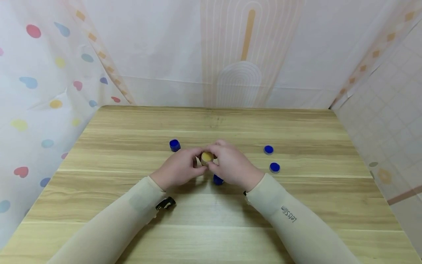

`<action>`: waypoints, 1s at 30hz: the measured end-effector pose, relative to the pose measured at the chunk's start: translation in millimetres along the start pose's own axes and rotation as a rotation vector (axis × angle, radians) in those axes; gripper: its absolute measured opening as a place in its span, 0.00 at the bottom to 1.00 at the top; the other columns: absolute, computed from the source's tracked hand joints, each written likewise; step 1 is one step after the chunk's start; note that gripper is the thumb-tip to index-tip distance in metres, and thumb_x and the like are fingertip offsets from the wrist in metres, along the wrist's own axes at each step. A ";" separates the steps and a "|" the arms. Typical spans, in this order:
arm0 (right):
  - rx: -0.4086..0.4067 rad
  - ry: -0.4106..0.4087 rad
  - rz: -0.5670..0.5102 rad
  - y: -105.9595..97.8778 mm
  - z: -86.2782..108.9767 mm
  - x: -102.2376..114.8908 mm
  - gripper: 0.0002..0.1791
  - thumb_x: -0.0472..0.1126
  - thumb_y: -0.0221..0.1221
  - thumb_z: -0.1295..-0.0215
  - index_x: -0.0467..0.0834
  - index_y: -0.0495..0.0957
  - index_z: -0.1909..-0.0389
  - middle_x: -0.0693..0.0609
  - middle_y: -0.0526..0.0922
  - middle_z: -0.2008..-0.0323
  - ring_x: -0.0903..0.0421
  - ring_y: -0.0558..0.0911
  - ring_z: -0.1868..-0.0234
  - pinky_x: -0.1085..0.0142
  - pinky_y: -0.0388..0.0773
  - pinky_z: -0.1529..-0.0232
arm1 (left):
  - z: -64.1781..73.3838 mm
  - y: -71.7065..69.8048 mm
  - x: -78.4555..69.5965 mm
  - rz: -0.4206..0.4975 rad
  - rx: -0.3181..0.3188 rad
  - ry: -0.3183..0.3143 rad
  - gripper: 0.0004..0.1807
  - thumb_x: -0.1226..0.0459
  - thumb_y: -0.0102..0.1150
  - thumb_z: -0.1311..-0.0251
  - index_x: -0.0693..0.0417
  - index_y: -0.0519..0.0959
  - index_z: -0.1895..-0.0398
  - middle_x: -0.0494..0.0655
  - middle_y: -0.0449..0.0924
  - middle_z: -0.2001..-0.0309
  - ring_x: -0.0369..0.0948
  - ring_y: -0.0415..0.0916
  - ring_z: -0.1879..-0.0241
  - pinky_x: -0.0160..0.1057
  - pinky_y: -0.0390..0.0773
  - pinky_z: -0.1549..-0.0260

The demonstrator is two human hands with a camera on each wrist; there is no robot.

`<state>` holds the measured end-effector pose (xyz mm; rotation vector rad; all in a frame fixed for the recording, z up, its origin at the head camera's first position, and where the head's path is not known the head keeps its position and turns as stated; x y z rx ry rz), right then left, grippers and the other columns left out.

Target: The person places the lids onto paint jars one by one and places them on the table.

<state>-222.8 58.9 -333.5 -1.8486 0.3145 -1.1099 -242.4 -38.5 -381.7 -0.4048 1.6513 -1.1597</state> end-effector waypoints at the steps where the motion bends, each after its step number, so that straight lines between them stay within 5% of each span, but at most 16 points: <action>1: 0.001 -0.002 0.001 0.2 0.0 0.3 0.19 0.33 0.67 0.33 0.36 0.82 0.42 0.47 0.84 0.53 0.52 0.85 0.52 0.55 0.86 0.49 | 0.1 -0.2 -0.4 0.002 -0.002 0.001 0.16 0.56 0.69 0.34 0.47 0.82 0.45 0.37 0.83 0.64 0.35 0.75 0.72 0.35 0.76 0.73; 30: 0.015 0.011 0.022 1.5 5.6 -2.5 0.23 0.38 0.70 0.33 0.39 0.81 0.39 0.47 0.84 0.46 0.50 0.84 0.49 0.56 0.84 0.46 | 2.4 1.8 -2.7 0.030 -0.020 0.015 0.18 0.57 0.69 0.33 0.46 0.82 0.41 0.38 0.84 0.59 0.36 0.76 0.71 0.36 0.77 0.69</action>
Point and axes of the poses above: each hand's wrist, its own z-axis away from the middle knuckle, its own y-axis out of the palm, x = y × z, the point moved 10 cm from there along -z, towards the middle knuckle
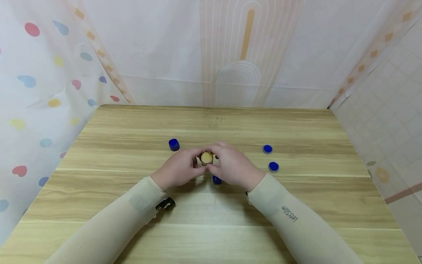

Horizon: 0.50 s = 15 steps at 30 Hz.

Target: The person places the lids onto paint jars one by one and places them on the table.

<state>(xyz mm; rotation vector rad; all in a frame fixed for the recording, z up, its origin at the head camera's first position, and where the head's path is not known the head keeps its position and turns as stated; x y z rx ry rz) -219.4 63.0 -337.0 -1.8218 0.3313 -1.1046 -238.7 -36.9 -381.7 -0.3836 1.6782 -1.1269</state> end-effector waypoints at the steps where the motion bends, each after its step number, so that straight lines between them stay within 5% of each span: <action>1: 0.002 0.000 -0.004 -0.1 0.2 -0.5 0.23 0.38 0.69 0.33 0.39 0.80 0.38 0.47 0.84 0.45 0.49 0.84 0.49 0.55 0.84 0.46 | -0.2 -0.3 -0.1 0.000 -0.001 0.001 0.18 0.57 0.69 0.33 0.46 0.82 0.42 0.38 0.84 0.60 0.36 0.76 0.70 0.36 0.77 0.69; 7: 0.007 0.000 -0.003 1.1 -1.5 -2.2 0.21 0.39 0.66 0.29 0.39 0.80 0.37 0.46 0.87 0.44 0.51 0.85 0.50 0.56 0.84 0.47 | -0.5 -1.4 -0.3 -0.008 -0.001 -0.005 0.18 0.57 0.68 0.33 0.47 0.82 0.42 0.38 0.83 0.60 0.36 0.76 0.71 0.36 0.77 0.69; 12: 0.009 0.106 -0.024 1.4 -1.8 -10.7 0.18 0.46 0.69 0.30 0.43 0.83 0.45 0.51 0.88 0.55 0.53 0.84 0.54 0.57 0.83 0.52 | -0.7 -1.3 -0.1 -0.009 0.005 -0.019 0.22 0.56 0.68 0.32 0.46 0.81 0.37 0.38 0.84 0.57 0.37 0.76 0.70 0.36 0.77 0.68; 15: 0.018 0.146 -0.032 1.3 -0.4 -13.7 0.24 0.49 0.70 0.31 0.40 0.80 0.40 0.50 0.88 0.55 0.53 0.86 0.53 0.56 0.84 0.51 | -1.8 -0.1 0.4 -0.002 0.012 -0.025 0.21 0.55 0.69 0.32 0.46 0.82 0.39 0.38 0.84 0.58 0.37 0.76 0.69 0.37 0.78 0.67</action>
Point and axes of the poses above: each hand's wrist, its own z-axis away from the middle knuckle, its own y-axis out of the palm, x = y × z, the point moved 10 cm from there along -z, towards the middle knuckle
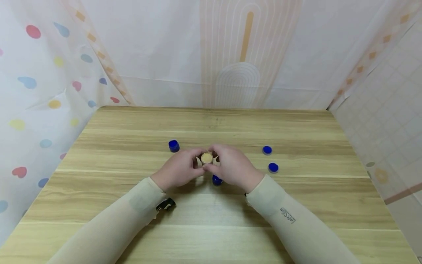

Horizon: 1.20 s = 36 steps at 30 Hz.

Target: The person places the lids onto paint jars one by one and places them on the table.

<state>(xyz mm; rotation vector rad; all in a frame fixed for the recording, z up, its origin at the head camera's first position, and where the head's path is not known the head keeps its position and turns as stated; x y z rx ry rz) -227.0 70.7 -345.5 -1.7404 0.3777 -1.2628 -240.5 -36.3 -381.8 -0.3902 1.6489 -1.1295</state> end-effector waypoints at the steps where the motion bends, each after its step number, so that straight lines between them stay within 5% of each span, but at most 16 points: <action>1: 0.003 0.000 0.000 0.1 0.5 -0.1 0.27 0.48 0.70 0.31 0.39 0.79 0.37 0.49 0.88 0.53 0.52 0.86 0.52 0.55 0.85 0.50 | -0.2 0.1 -0.1 0.003 0.001 0.000 0.20 0.55 0.70 0.33 0.46 0.82 0.40 0.39 0.84 0.58 0.37 0.76 0.69 0.37 0.78 0.67; 4: 0.010 -0.018 0.001 1.1 1.5 0.2 0.32 0.46 0.69 0.30 0.36 0.73 0.30 0.46 0.88 0.49 0.50 0.87 0.51 0.54 0.86 0.49 | -1.1 0.2 0.2 0.006 0.001 -0.001 0.19 0.54 0.70 0.33 0.47 0.82 0.42 0.39 0.84 0.60 0.37 0.76 0.69 0.36 0.77 0.67; 14: -0.011 -0.098 -0.014 1.9 1.8 3.5 0.24 0.39 0.65 0.28 0.39 0.77 0.34 0.47 0.88 0.46 0.52 0.87 0.54 0.57 0.86 0.51 | -2.2 -1.5 -0.4 0.007 0.001 -0.001 0.16 0.54 0.69 0.32 0.46 0.82 0.44 0.39 0.82 0.63 0.36 0.76 0.71 0.36 0.76 0.71; 19: -0.014 -0.066 -0.047 1.5 1.7 1.0 0.22 0.41 0.65 0.27 0.42 0.80 0.35 0.47 0.88 0.43 0.53 0.87 0.53 0.56 0.86 0.50 | -2.5 -1.2 0.2 0.018 0.005 -0.006 0.20 0.55 0.68 0.32 0.47 0.82 0.39 0.39 0.82 0.63 0.37 0.75 0.72 0.36 0.76 0.73; 24: -0.033 -0.008 -0.046 -1.0 1.0 -3.8 0.25 0.46 0.69 0.30 0.40 0.80 0.37 0.48 0.90 0.54 0.53 0.87 0.53 0.55 0.85 0.51 | -3.3 -1.0 0.0 0.015 0.011 -0.015 0.21 0.53 0.69 0.32 0.46 0.82 0.39 0.38 0.83 0.61 0.37 0.76 0.70 0.37 0.76 0.70; 36: -0.024 -0.076 -0.022 -1.2 2.0 0.8 0.25 0.42 0.67 0.29 0.38 0.77 0.34 0.46 0.88 0.48 0.53 0.88 0.53 0.58 0.86 0.52 | -5.3 -1.3 0.1 -0.005 0.003 -0.017 0.20 0.55 0.68 0.32 0.47 0.81 0.40 0.39 0.83 0.60 0.37 0.76 0.69 0.36 0.77 0.69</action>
Point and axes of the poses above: each hand's wrist, its own z-axis away from the middle knuckle, its own y-axis out of the palm, x = y × z, the point moved 10 cm from there along -z, towards the middle knuckle
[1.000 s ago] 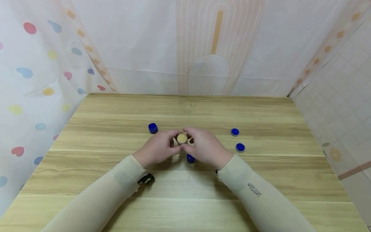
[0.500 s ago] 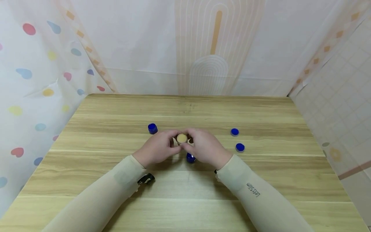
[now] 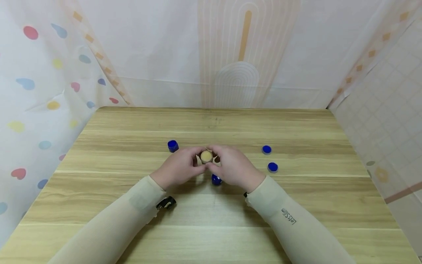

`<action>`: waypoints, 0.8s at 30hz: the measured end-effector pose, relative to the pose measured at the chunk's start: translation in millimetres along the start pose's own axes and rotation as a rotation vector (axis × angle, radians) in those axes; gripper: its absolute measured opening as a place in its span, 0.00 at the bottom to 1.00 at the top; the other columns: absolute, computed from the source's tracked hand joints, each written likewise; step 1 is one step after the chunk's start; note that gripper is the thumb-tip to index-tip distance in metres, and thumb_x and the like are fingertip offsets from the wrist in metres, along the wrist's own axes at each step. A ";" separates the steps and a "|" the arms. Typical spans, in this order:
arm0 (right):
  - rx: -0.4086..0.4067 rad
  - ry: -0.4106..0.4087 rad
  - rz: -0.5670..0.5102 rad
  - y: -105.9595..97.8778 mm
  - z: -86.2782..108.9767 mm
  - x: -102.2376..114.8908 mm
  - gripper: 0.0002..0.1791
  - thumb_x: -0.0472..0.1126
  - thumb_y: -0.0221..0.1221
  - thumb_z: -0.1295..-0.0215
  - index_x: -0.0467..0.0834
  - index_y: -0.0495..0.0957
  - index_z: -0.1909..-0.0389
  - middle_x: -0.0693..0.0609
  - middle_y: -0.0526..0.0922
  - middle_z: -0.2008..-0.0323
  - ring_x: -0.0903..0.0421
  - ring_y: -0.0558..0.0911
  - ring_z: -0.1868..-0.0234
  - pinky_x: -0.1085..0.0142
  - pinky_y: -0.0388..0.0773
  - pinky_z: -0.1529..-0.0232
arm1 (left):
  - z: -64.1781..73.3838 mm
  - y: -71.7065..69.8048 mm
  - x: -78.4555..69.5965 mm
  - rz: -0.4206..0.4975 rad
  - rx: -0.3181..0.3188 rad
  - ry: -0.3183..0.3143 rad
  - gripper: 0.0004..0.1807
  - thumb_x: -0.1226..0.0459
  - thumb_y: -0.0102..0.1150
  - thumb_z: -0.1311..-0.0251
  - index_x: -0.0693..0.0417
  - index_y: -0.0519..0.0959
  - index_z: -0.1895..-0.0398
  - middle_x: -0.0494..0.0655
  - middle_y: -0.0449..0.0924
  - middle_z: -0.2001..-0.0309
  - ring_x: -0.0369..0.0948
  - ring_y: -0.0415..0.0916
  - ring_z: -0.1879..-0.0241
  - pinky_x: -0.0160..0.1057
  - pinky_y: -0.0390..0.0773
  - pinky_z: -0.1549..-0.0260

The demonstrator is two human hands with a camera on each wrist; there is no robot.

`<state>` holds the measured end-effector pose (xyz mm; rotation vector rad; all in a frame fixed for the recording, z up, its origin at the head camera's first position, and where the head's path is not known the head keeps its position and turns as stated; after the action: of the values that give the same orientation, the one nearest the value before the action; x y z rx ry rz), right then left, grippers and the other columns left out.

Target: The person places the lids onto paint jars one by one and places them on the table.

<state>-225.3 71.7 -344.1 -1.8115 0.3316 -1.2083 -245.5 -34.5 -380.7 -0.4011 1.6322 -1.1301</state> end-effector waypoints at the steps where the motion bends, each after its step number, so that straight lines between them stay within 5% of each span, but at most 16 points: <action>1: -0.001 -0.006 0.002 0.0 0.0 0.1 0.25 0.42 0.67 0.28 0.38 0.77 0.34 0.46 0.88 0.48 0.53 0.88 0.54 0.58 0.86 0.52 | -0.2 0.2 0.3 -0.001 0.001 -0.001 0.20 0.54 0.68 0.32 0.47 0.81 0.40 0.39 0.83 0.60 0.37 0.77 0.69 0.36 0.77 0.69; 9: -0.004 -0.034 -0.015 -0.5 0.3 3.1 0.24 0.40 0.65 0.28 0.41 0.78 0.33 0.47 0.87 0.43 0.53 0.89 0.53 0.55 0.87 0.50 | -0.1 -0.5 0.2 -0.002 0.001 -0.001 0.22 0.54 0.69 0.32 0.46 0.81 0.37 0.39 0.82 0.60 0.37 0.76 0.71 0.37 0.77 0.71; 18: -0.013 0.101 -0.044 0.7 -1.7 -11.3 0.23 0.44 0.67 0.28 0.40 0.79 0.37 0.47 0.89 0.52 0.54 0.88 0.54 0.57 0.86 0.52 | -4.4 -0.2 -2.9 0.004 0.009 0.019 0.20 0.56 0.66 0.32 0.47 0.81 0.39 0.41 0.83 0.58 0.38 0.76 0.69 0.37 0.77 0.69; 24: -0.027 0.059 -0.051 -0.8 -2.2 -8.5 0.27 0.42 0.66 0.27 0.40 0.75 0.31 0.46 0.88 0.47 0.52 0.89 0.52 0.57 0.87 0.52 | -8.5 -1.9 -3.4 -0.005 -0.009 0.027 0.21 0.56 0.67 0.32 0.48 0.81 0.38 0.41 0.84 0.55 0.37 0.77 0.68 0.37 0.79 0.66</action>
<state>-231.5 76.4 -348.2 -1.8193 0.3385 -1.3006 -252.3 -28.9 -377.4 -0.3976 1.6615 -1.1365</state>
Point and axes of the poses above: each hand's wrist, its own z-axis away from the middle knuckle, its own y-axis out of the palm, x = y × z, the point moved 10 cm from there along -z, towards the middle knuckle
